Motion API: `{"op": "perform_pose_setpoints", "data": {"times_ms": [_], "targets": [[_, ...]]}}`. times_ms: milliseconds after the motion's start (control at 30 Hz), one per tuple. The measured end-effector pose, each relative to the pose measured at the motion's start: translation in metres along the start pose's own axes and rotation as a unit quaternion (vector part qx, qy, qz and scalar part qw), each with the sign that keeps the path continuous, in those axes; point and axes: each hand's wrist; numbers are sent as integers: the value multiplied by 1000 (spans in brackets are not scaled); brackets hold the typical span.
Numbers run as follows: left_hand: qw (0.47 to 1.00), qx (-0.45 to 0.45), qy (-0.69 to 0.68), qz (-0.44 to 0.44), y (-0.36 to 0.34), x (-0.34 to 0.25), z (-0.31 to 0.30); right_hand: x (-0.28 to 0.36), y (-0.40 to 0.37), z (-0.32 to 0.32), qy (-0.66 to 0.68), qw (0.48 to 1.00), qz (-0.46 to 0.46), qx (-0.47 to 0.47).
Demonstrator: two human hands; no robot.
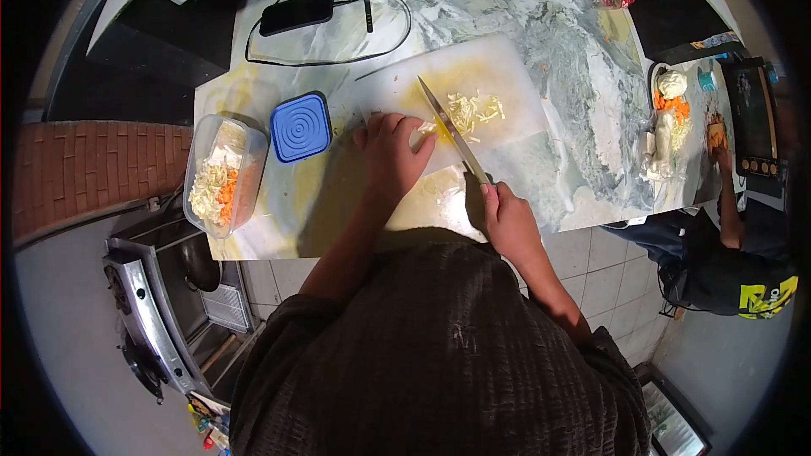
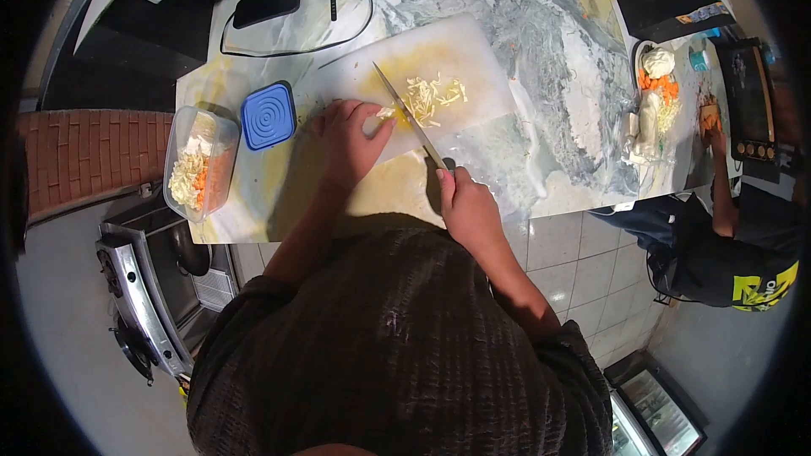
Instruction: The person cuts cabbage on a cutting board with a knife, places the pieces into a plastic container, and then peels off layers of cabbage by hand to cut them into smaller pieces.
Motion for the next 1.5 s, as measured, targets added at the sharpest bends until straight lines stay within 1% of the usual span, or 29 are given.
{"op": "perform_pose_setpoints", "data": {"times_ms": [67, 167, 300, 400, 467, 600, 700, 800, 867, 900, 967, 1000, 1067, 1100, 1133, 1167, 1200, 1233, 1267, 1300, 1367, 1433, 1500], "targets": [[1000, 4, 24, -14, 1, -3, 2, 0, 0, 0, 17, 1000, -8, -16], [999, -2, 36, -22, 2, -9, 2, 2, 1, -3, 8, 1000, -4, -16], [998, 5, 56, -22, 3, -14, 4, -1, 3, -3, 16, 1000, -8, -22], [998, 22, 55, -16, 4, -14, 5, -2, 5, -4, 16, 1000, 6, -5], [995, 41, 85, -12, 5, -15, 4, -3, 6, -4, 13, 1000, 2, -7], [993, 27, 113, 19, 5, -6, 8, 1, 5, -7, 10, 1000, -3, -11], [990, 44, 129, 24, 5, 3, 4, 1, 5, -8, 6, 1000, -8, -15], [994, 29, 99, 33, 4, 14, 1, 3, 6, -9, 19, 1000, -7, -11], [1000, -9, 20, 21, 1, 20, 0, 6, 6, -9, 22, 1000, -9, -12], [1000, -11, 22, 20, 2, 20, -4, 8, 7, -9, 22, 1000, -12, -10], [987, 74, -108, -91, 3, 19, -14, 10, 9, -9, 24, 1000, -12, 1], [987, 72, -105, -93, 5, 18, -18, 11, 9, -8, 23, 1000, -15, 3], [974, 79, -166, -133, 9, 16, -27, 13, 10, -7, 21, 1000, -22, 1], [974, 77, -165, -135, 12, 15, -33, 15, 10, -7, 21, 999, -24, 2], [944, 99, -241, -203, 15, 16, -39, 17, 11, -8, 24, 999, -26, 6], [902, 120, -314, -269, 17, 20, -44, 19, 11, -9, 27, 999, -27, 10], [903, 116, -313, -272, 18, 28, -47, 20, 12, -8, 26, 999, -31, 13], [936, 39, -283, -205, 19, 39, -50, 20, 13, -7, 27, 999, -39, 15], [959, -39, -247, -135, 18, 49, -56, 22, 15, -5, 29, 998, -47, 18], [946, -11, -246, -209, 23, 49, -79, 25, 16, -4, 30, 998, -52, 23], [975, -64, -147, -157, 26, 71, -110, 33, 16, -1, 37, 997, -68, 25], [972, -105, -78, -197, 21, 101, -137, 36, 19, 6, 38, 995, -91, 32], [956, -157, -76, -237, 10, 133, -163, 41, 22, 12, 39, 992, -115, 40]]}}
Point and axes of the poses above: each hand's wrist, its own y-axis towards the middle knuckle, its own z-axis out of the palm, x = y × z, and after that the axes turned 1 degree about y, right-handed
